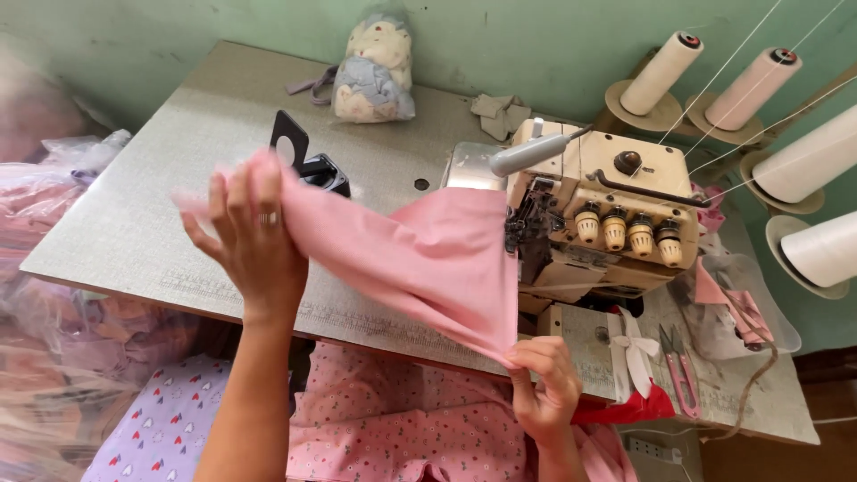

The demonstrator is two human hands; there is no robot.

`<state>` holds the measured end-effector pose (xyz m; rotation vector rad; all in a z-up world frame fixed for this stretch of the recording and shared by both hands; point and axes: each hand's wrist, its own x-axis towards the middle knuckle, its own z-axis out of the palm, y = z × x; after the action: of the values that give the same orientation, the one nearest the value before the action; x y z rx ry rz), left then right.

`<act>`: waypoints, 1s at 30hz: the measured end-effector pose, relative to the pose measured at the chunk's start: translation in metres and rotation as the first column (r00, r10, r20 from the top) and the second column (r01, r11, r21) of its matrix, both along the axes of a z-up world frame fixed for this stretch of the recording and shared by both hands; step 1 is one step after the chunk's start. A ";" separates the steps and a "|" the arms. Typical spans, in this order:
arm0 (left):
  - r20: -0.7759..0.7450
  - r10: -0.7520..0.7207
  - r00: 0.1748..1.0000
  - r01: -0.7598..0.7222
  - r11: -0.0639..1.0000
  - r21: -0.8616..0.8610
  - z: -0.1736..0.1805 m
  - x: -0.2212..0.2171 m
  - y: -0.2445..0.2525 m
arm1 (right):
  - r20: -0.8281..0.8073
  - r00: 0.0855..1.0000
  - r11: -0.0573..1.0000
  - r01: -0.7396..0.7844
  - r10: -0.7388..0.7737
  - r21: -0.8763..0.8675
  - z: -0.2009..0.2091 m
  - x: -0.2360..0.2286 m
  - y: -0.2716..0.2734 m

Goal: A person at a sewing workstation manually picks up, unfolds, and inspects pink fabric pieces.

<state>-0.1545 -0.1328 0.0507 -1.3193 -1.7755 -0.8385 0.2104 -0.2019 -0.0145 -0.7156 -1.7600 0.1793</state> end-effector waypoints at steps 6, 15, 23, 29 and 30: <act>0.801 -0.051 0.596 0.765 0.341 -0.547 0.010 0.093 -0.047 | 0.049 0.998 0.999 0.049 -0.049 0.018 -0.004 -0.011 -0.008; -0.115 -0.872 0.476 0.876 0.457 0.156 -0.071 0.164 0.004 | 0.008 0.996 0.996 0.083 -0.083 -0.028 0.023 -0.001 -0.018; -0.289 -0.925 0.245 0.890 0.333 -0.312 -0.031 0.126 0.025 | 0.067 0.996 0.998 0.057 -0.058 0.023 -0.010 -0.001 -0.003; -0.259 -0.937 0.233 0.808 0.335 -0.486 -0.002 0.128 0.067 | 0.117 0.981 0.983 0.142 -0.156 0.118 -0.037 0.000 0.050; -0.204 -0.948 0.245 0.782 0.318 -0.536 0.002 0.129 0.074 | 0.149 0.972 0.977 0.161 -0.182 0.142 -0.038 -0.001 0.060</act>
<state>-0.0259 -0.0584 0.0524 -2.6098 -0.5749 -0.6179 0.2099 -0.1423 -0.0523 -0.8013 -1.8329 -0.1127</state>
